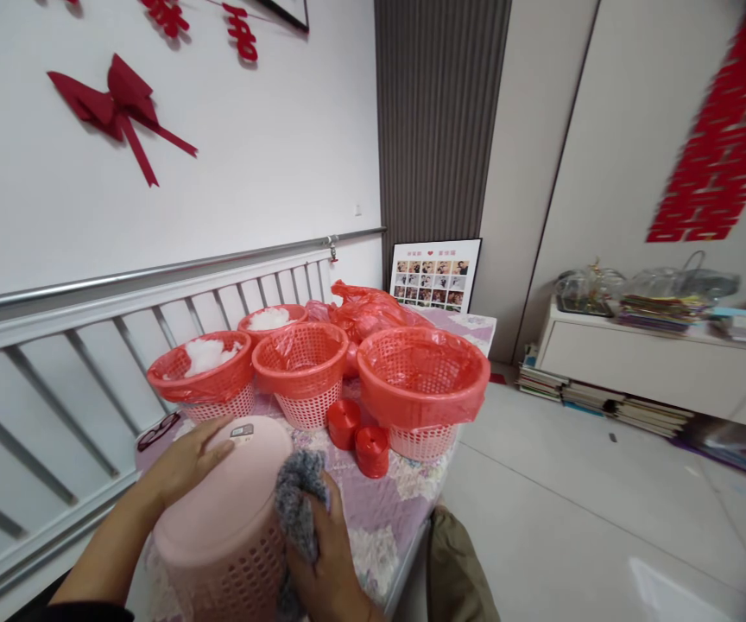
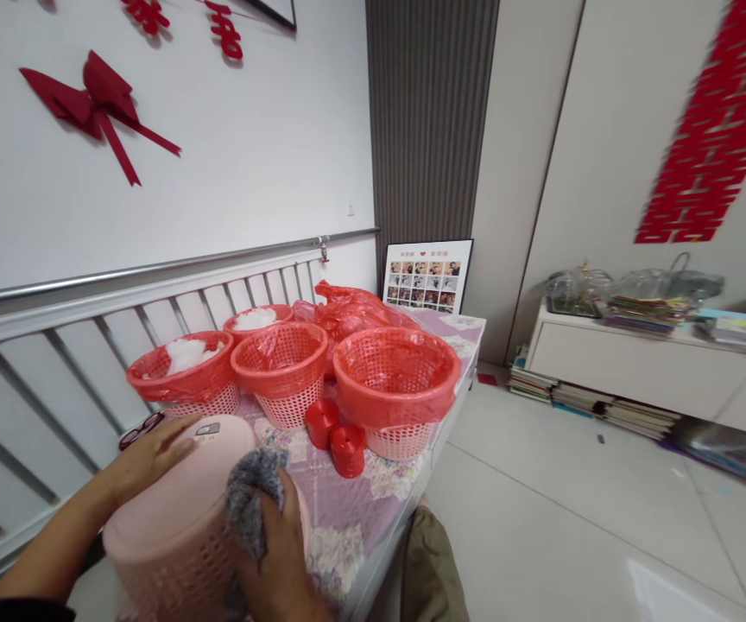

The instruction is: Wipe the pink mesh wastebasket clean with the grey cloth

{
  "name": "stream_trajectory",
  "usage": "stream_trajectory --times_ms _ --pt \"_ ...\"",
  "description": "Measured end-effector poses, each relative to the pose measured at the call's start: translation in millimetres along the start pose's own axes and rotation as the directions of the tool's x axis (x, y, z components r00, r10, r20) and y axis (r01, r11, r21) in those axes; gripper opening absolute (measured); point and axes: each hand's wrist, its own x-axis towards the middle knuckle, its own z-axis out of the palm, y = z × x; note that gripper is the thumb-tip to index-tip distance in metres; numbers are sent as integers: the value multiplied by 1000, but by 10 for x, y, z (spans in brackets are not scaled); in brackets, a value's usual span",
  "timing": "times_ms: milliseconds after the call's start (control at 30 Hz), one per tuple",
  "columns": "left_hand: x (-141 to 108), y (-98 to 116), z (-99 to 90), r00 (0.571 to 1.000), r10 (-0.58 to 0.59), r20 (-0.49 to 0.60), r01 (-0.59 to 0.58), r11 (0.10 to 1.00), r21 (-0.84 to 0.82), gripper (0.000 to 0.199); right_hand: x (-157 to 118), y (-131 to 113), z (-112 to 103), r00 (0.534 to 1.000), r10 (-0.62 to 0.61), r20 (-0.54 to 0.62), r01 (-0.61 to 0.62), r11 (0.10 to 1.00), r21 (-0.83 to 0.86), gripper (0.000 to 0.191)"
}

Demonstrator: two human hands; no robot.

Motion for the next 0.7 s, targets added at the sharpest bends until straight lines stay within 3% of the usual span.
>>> stream_trajectory --times_ms 167,267,367,500,700 --pt "17 -17 -2 1000 7 10 -7 1000 8 87 718 -369 -31 1000 30 -6 -30 999 27 46" --pt "21 -29 3 1000 11 5 -11 1000 13 86 1167 -304 -2 994 110 24 -111 993 50 32" --pt "21 -22 2 1000 4 6 -4 1000 14 85 1372 -86 40 986 148 80 -153 986 71 26" --pt "17 5 -10 1000 -2 12 1 1000 14 85 1200 314 62 968 218 123 -226 972 59 24" --pt "10 21 -11 1000 -6 7 6 1000 7 87 516 867 -34 926 366 87 -359 929 -88 23"
